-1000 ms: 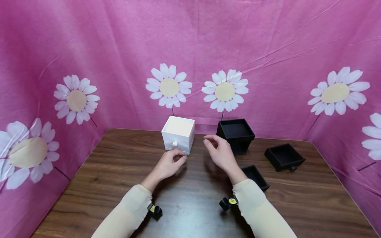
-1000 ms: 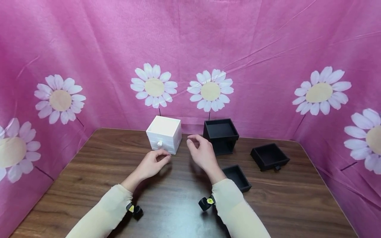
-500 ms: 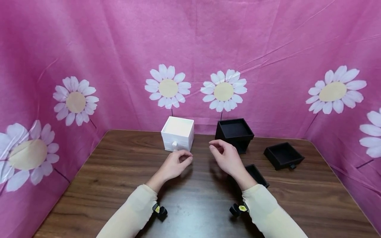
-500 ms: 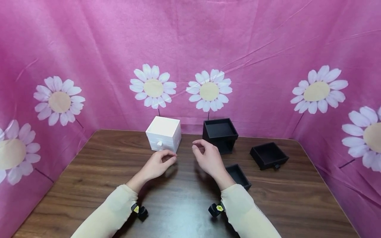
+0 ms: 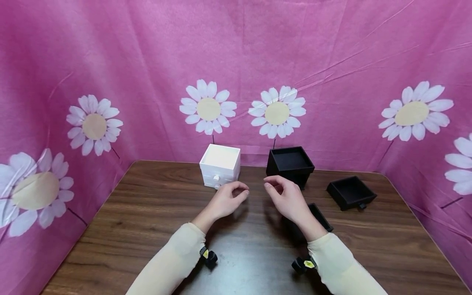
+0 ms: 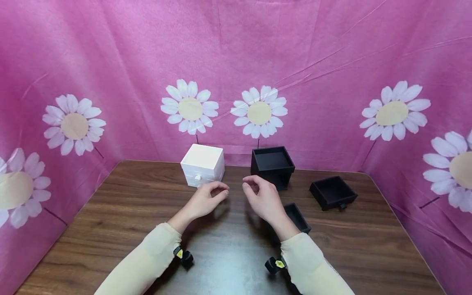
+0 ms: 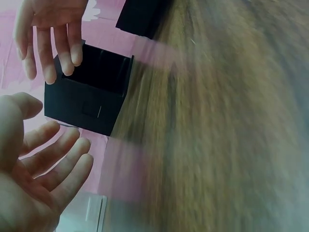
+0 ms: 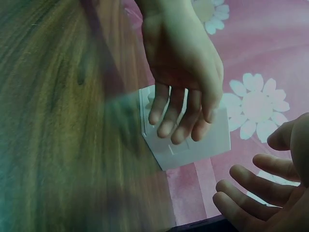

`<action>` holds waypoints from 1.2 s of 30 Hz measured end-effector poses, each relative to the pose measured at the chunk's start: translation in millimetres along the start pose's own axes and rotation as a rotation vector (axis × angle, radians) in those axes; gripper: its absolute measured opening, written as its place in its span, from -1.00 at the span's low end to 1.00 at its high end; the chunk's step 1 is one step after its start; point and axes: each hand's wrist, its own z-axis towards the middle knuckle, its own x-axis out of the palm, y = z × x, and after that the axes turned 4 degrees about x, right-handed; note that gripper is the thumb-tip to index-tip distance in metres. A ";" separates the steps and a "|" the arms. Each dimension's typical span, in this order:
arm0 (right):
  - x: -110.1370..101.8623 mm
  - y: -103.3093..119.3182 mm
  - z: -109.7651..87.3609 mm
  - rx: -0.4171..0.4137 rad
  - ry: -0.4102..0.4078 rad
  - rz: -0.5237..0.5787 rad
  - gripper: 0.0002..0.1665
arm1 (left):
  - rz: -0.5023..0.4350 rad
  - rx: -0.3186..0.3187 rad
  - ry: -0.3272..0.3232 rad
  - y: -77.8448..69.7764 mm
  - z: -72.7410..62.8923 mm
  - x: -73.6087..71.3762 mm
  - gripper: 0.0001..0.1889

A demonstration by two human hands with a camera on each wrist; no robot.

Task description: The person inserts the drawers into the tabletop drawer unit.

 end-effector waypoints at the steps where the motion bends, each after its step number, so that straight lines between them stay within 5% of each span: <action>1: -1.1 -0.5 -1.6 0.001 0.002 -0.003 -0.73 | 0.000 0.003 0.001 -0.6 1.6 1.1 -0.73; 19: -26.3 -8.7 -28.9 0.017 -0.021 -0.037 -0.74 | -0.005 0.009 -0.001 -7.4 21.8 16.3 -0.74; 36: -56.1 -22.6 -59.1 -0.027 -0.092 -0.014 -0.79 | -0.067 -0.005 -0.035 -16.6 49.1 31.8 -0.56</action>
